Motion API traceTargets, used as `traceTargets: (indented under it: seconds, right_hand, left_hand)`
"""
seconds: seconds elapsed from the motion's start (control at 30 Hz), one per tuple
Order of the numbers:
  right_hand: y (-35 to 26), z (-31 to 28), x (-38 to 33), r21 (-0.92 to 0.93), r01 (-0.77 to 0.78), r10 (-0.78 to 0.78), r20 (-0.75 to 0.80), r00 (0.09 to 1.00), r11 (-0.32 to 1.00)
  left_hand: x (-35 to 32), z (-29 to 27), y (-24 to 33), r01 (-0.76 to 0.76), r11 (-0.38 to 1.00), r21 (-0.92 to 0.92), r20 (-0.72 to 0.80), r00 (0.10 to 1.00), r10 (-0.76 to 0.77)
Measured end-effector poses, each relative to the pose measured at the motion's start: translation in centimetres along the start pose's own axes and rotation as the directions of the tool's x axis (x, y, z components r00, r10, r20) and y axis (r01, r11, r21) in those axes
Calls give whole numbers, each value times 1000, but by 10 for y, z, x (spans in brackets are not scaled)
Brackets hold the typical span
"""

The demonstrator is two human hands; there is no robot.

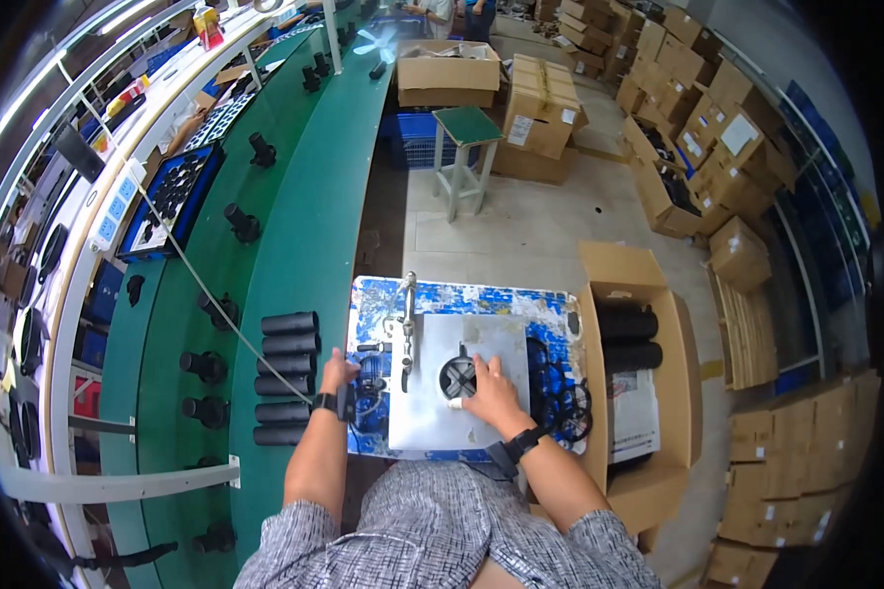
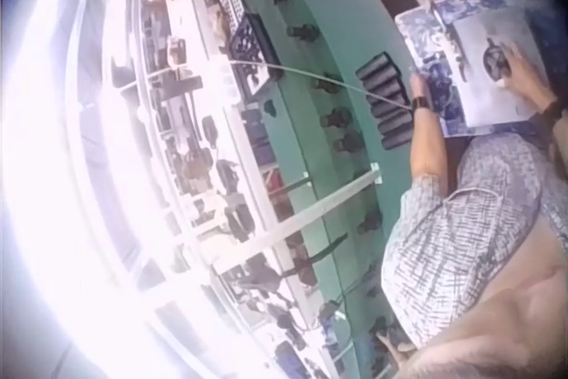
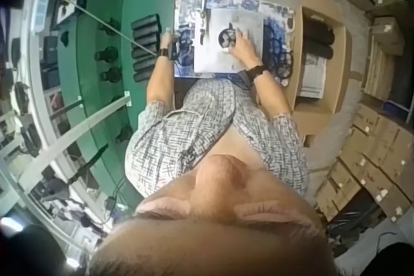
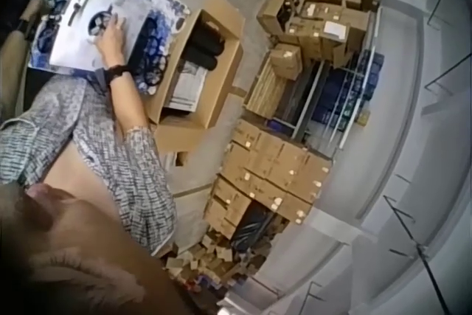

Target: Assembling small electronic motor components using a manual fixture on a production line.

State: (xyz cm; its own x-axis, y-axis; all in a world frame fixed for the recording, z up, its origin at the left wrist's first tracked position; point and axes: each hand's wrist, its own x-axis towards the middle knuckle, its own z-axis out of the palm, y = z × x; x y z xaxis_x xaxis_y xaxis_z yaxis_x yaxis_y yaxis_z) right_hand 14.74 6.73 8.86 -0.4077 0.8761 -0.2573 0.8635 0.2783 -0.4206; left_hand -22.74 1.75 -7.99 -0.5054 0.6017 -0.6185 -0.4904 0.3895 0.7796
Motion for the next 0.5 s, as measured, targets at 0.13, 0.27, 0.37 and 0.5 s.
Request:
traceTargets:
  seconds: [0.13, 0.27, 0.37, 0.5]
  right_hand:
    - [-6, -2, -5, 21, -26, 25, 2, 1000, 999]
    - [-23, -1, 1, 40, 40, -41, 14, 999, 998]
    - [9, 0, -10, 46, -35, 36, -23, 999, 998]
    - [29, 0, 14, 102, 131, -127, -44, 991, 986]
  left_hand:
    - [14, 38, 38, 304, 949, -79, -1, 952, -305]
    - [0, -15, 34, -145, 975, 169, -8, 989, 148]
    - [-99, 33, 35, -567, 747, 347, 118, 817, 565]
    - [-222, 104, 40, -902, 157, 403, 671, 408, 619]
